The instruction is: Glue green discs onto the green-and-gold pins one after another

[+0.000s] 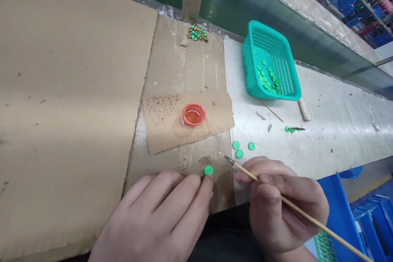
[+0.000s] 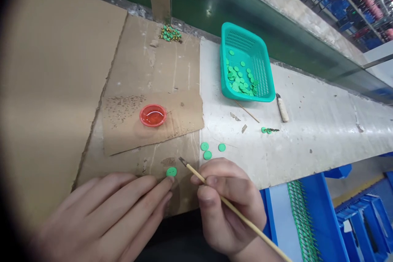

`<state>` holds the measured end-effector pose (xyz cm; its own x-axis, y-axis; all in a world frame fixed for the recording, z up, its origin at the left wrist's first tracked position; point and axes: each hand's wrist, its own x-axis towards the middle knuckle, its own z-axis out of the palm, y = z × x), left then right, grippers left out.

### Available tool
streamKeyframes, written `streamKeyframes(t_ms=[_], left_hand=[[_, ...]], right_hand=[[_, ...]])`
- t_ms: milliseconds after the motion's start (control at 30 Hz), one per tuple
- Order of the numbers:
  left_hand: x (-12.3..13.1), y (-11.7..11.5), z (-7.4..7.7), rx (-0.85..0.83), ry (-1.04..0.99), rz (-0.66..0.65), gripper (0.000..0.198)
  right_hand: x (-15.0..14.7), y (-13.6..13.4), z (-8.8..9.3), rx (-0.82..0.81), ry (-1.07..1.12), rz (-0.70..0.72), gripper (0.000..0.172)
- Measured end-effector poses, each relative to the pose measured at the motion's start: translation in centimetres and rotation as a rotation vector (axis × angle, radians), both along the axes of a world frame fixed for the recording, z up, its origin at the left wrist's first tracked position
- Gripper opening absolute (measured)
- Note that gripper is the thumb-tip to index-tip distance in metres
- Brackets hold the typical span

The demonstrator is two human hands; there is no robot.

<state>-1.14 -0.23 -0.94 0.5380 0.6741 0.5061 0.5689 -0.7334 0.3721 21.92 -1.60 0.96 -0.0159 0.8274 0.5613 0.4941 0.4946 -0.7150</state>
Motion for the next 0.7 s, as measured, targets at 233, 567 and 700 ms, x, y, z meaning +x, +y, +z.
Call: streamKeyframes(t_ms=[233, 567, 700], left_hand=[[-0.1, 1.3, 1.8, -0.13, -0.105, -0.03, 0.021], [1.4, 0.0, 2.4, -0.134, -0.04, 0.2, 0.012], [2.3, 0.6, 2.4, -0.12, 0.004, 0.188, 0.008]], right_hand=[[1.3, -0.8, 0.4, -0.151, 0.046, 0.057, 0.029], [3.7, -3.4, 1.5, -0.137, 0.015, 0.022, 0.031], [4.6, -4.2, 2.1, -0.102, -0.005, -0.013, 0.029]])
